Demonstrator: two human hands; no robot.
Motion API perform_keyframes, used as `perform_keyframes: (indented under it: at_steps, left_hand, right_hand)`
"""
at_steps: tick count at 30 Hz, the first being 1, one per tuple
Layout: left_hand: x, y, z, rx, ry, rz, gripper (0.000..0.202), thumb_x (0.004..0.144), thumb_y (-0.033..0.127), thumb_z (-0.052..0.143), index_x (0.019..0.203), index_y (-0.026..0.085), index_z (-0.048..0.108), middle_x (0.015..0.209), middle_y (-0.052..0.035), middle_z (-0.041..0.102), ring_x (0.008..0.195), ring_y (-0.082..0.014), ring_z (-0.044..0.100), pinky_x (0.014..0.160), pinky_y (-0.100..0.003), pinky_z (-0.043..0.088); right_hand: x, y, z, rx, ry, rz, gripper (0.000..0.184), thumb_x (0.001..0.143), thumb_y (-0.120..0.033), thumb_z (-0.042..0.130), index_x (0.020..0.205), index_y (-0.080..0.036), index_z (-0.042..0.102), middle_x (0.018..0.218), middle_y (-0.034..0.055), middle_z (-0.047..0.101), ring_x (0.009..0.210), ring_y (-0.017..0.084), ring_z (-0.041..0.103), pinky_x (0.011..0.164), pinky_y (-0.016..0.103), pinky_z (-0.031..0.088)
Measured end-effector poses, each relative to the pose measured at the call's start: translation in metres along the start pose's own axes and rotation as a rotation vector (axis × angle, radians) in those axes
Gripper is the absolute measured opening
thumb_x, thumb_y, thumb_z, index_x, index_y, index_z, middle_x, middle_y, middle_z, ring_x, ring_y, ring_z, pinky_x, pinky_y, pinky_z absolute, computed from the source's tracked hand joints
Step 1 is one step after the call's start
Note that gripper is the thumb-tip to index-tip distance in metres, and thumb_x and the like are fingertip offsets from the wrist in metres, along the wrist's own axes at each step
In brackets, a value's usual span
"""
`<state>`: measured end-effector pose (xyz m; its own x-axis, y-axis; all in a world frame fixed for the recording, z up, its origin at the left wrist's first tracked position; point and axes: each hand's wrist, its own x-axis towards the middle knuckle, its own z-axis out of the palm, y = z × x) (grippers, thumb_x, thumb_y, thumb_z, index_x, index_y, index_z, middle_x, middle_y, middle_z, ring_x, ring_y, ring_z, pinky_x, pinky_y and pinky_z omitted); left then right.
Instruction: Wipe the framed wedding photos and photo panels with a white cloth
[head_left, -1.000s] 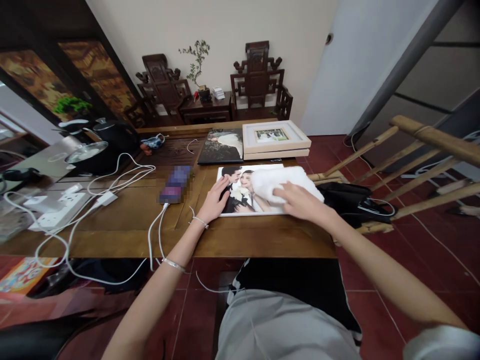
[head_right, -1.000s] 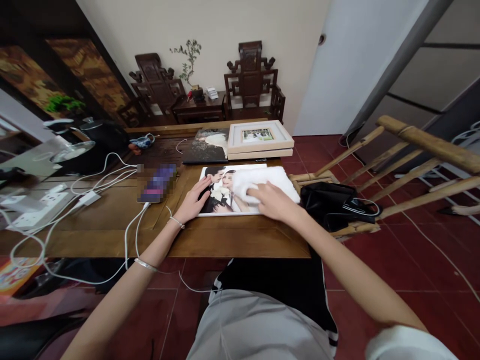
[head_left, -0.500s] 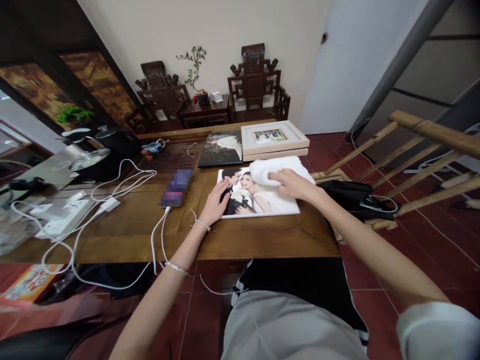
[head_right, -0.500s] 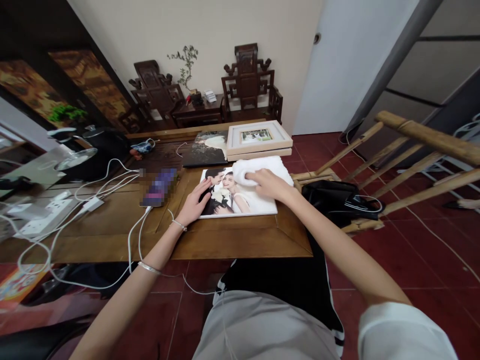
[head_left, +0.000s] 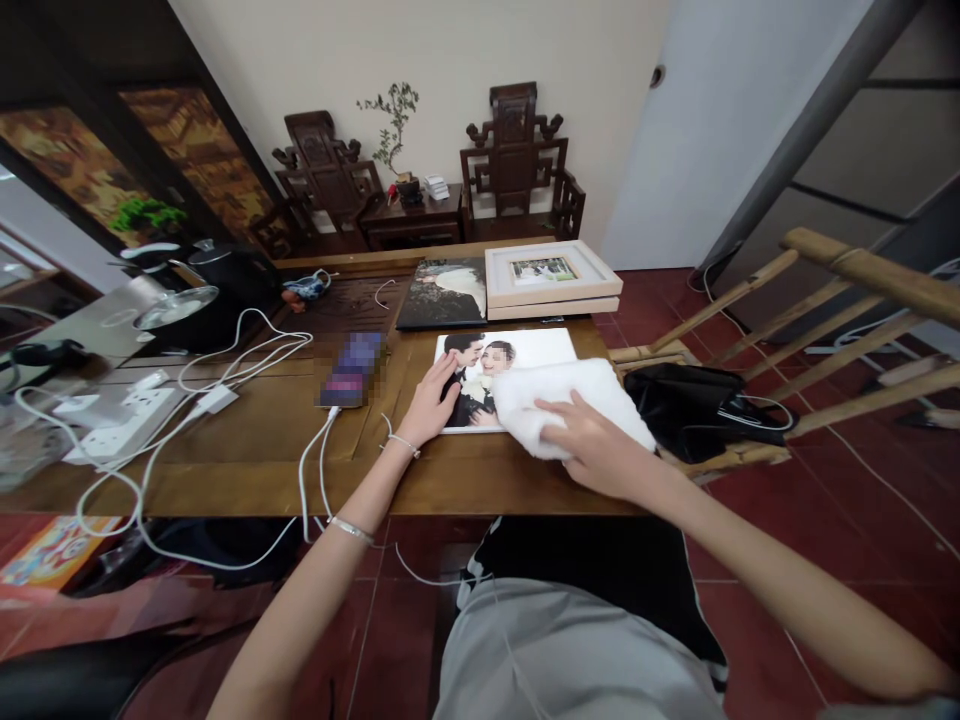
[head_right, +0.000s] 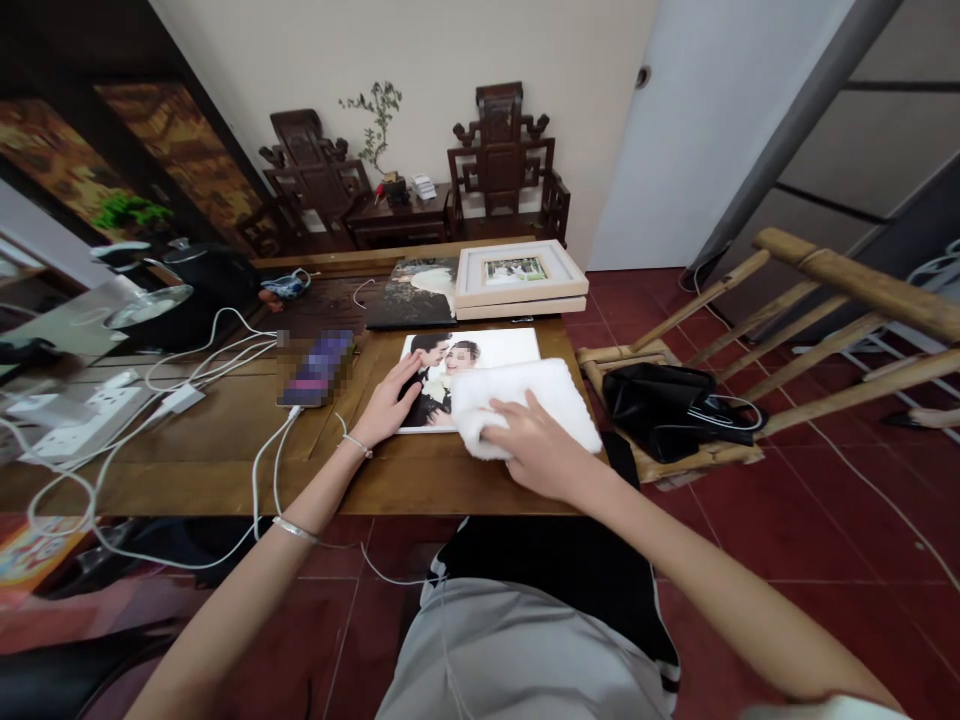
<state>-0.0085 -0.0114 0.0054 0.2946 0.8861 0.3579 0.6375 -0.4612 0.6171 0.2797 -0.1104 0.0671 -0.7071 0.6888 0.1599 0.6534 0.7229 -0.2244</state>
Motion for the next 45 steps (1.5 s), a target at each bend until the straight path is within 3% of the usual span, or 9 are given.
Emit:
perform_keyframes:
  at_steps: [4,8,15,21,26,32,36,40,45]
  left_hand:
    - [-0.001,0.002,-0.003,0.022,-0.02,0.001,0.052,0.096,0.032,0.044,0.147,0.02,0.048,0.158,-0.0074,0.039,0.149,-0.0222,0.032,0.124,-0.045,0.021]
    - [-0.002,0.004,-0.004,0.034,-0.026,-0.003,0.052,0.096,0.032,0.043,0.147,0.02,0.048,0.158,-0.007,0.04,0.149,-0.021,0.032,0.125,-0.044,0.021]
    - [-0.002,0.004,-0.004,0.029,-0.024,0.005,0.052,0.096,0.032,0.043,0.146,0.019,0.048,0.157,-0.0076,0.041,0.149,-0.0215,0.032,0.124,-0.044,0.022]
    - [-0.002,0.003,-0.003,0.021,-0.014,0.005,0.052,0.096,0.032,0.043,0.146,0.019,0.049,0.157,-0.0078,0.041,0.148,-0.0216,0.032,0.124,-0.044,0.022]
    - [-0.002,0.002,-0.001,0.016,-0.006,0.002,0.052,0.096,0.031,0.044,0.146,0.018,0.049,0.157,-0.0084,0.041,0.148,-0.0222,0.033,0.124,-0.044,0.022]
    - [-0.002,0.004,-0.001,0.02,-0.01,0.007,0.053,0.096,0.03,0.043,0.147,0.018,0.047,0.158,-0.0081,0.04,0.149,-0.0218,0.031,0.125,-0.045,0.022]
    - [-0.001,0.003,-0.002,0.026,-0.016,0.009,0.054,0.096,0.03,0.043,0.147,0.013,0.047,0.157,-0.0112,0.04,0.149,-0.022,0.031,0.125,-0.042,0.021]
    - [-0.001,0.0,-0.002,0.033,-0.016,0.016,0.054,0.096,0.033,0.043,0.147,0.015,0.047,0.157,-0.0103,0.041,0.149,-0.0222,0.031,0.125,-0.044,0.021]
    - [-0.001,0.001,-0.003,0.025,-0.021,0.012,0.052,0.096,0.032,0.044,0.146,0.021,0.048,0.157,-0.0066,0.041,0.149,-0.0218,0.032,0.124,-0.045,0.022]
  right_hand:
    - [0.054,0.034,-0.008,-0.019,0.012,0.052,0.041,0.076,-0.002,0.048,0.109,-0.017,0.066,0.115,0.016,0.069,0.113,0.031,0.06,0.105,0.051,0.034]
    - [0.098,0.06,-0.01,-0.08,0.019,0.067,0.031,0.084,-0.01,0.047,0.109,-0.015,0.066,0.098,0.0137,0.07,0.094,0.029,0.061,0.091,0.039,0.037]
    - [0.127,0.074,-0.017,-0.09,0.052,0.128,0.046,0.077,0.0,0.044,0.116,-0.013,0.065,0.1,0.0152,0.07,0.087,0.026,0.059,0.069,0.029,0.032]
    - [0.103,0.045,-0.015,-0.016,0.037,0.122,0.031,0.087,-0.011,0.048,0.112,-0.014,0.066,0.1,0.0152,0.07,0.089,0.026,0.061,0.077,0.032,0.039]
    - [0.039,-0.009,0.001,-0.029,0.001,0.067,0.052,0.072,0.002,0.045,0.117,-0.015,0.065,0.13,0.0201,0.061,0.128,0.032,0.05,0.107,0.053,0.032]
    - [0.004,-0.041,0.004,0.044,-0.057,-0.031,0.058,0.067,0.005,0.045,0.116,-0.018,0.065,0.134,0.018,0.06,0.138,0.032,0.043,0.112,0.062,0.027]
    - [0.033,-0.023,0.002,0.025,-0.03,0.012,0.051,0.07,0.001,0.047,0.114,-0.016,0.066,0.134,0.0211,0.059,0.132,0.031,0.048,0.11,0.055,0.032]
    - [0.083,0.007,-0.006,-0.035,-0.03,0.074,0.044,0.077,-0.002,0.045,0.113,-0.015,0.066,0.111,0.0191,0.067,0.104,0.03,0.061,0.09,0.041,0.042]
    - [0.14,0.044,-0.019,0.036,-0.023,0.126,0.039,0.077,-0.007,0.051,0.113,-0.015,0.066,0.105,0.0146,0.07,0.089,0.025,0.061,0.069,0.028,0.037]
